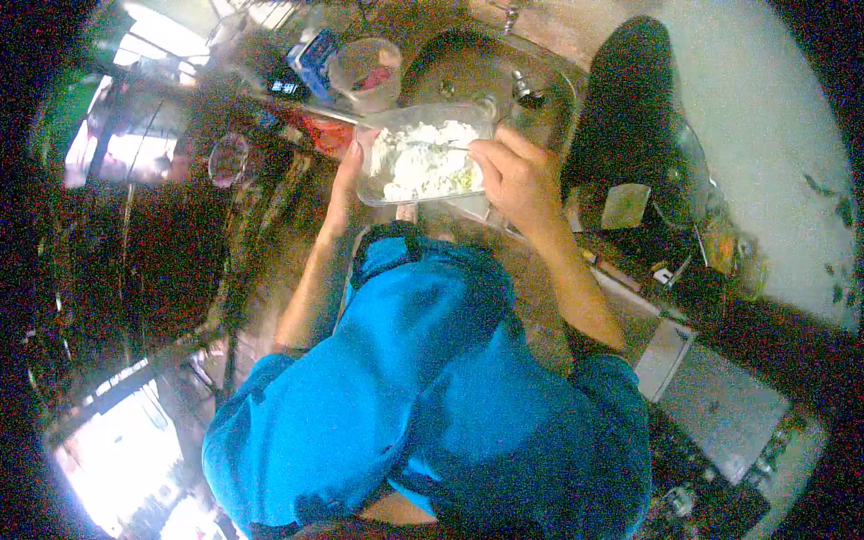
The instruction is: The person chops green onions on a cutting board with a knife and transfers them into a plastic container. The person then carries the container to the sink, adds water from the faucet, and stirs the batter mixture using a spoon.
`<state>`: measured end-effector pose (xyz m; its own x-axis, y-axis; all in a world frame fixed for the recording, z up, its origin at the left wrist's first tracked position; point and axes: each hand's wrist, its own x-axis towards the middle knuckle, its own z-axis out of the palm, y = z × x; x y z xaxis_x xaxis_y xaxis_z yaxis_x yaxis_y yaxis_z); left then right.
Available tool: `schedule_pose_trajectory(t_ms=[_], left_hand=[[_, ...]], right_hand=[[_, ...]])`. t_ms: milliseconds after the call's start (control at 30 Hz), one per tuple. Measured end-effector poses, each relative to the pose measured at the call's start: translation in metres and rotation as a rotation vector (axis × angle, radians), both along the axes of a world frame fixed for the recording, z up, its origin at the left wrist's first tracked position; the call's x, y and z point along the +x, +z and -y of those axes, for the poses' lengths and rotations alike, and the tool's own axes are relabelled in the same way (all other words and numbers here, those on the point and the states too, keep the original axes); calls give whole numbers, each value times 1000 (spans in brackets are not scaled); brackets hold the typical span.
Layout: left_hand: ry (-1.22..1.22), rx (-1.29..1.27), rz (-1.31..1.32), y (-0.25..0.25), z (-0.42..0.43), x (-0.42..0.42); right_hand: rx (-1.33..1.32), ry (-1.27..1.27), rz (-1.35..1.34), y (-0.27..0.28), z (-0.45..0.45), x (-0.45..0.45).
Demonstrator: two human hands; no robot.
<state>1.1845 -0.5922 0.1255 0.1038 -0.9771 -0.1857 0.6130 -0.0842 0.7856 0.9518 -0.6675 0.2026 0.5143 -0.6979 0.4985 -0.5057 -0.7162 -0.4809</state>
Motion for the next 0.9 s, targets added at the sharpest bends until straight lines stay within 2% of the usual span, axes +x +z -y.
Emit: schedule_pose_trajectory(t_ms=[200,267,367,433,467,533,600,633,667,733,767,800,867,900], left_hand=[[-85,48,106,-23,28,-6],[-144,33,102,-27,29,-31],[-213,69,11,-39,33,-50],[-212,17,-42,-66,45,-57],[-196,-55,-83,-76,50,-65],[-220,-33,-138,-86,58,-73],[-176,71,-185,-92,62,-86],[-142,30,-100,-88,64,-91],[-141,30,-101,-93,68,-93],[-106,97,-117,-116,82,-99],[-103,58,-75,-127,91,-97],[-95,52,-81,-132,95,-97],[-97,82,-81,-140,99,-93],[-130,98,-63,-160,105,-90]], right_hand=[[-34,-135,60,-21,-31,-10],[-54,-156,-27,-27,-40,-33],[-53,-266,-61,-46,-45,-46],[-17,-335,-69,-52,-43,-44],[33,-375,-51,-51,-43,-49],[98,-429,-52,-54,-41,-48],[326,-455,-86,-59,-45,-50],[501,-414,-101,-55,-43,-52],[502,-414,-101,-53,-36,-54],[711,-252,-133,-50,-16,-65],[786,-285,-170,-52,2,-68],[569,-280,-138,-70,21,-75],[374,-448,42,-85,65,-70],[355,-514,0,-84,88,-69]])
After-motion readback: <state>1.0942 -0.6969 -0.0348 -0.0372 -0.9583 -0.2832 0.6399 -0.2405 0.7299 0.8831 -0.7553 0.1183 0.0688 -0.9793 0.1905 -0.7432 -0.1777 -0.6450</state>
